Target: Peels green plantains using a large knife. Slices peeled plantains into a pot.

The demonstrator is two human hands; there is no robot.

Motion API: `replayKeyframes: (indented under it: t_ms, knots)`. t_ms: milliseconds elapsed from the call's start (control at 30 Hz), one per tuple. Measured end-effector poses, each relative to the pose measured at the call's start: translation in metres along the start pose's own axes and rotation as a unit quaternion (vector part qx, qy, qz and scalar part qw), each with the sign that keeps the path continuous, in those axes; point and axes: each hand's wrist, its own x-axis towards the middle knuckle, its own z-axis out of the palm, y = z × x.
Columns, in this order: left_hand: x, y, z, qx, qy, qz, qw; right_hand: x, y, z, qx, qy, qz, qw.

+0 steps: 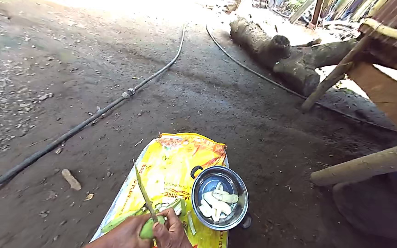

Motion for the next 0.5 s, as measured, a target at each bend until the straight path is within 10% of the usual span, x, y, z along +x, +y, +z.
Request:
replayKeyframes:
  t_ms: [200,500]
  knots:
    - [0.012,0.014,0.012,0.138,0.090,0.019,0.986,-0.001,-0.008,0.002,-0.094,0.109,-0.007,0.990]
    - [0.016,-0.017,0.030,0.109,0.213,0.172,0.956,0.009,-0.004,-0.012,-0.101,0.004,-0.030,0.994]
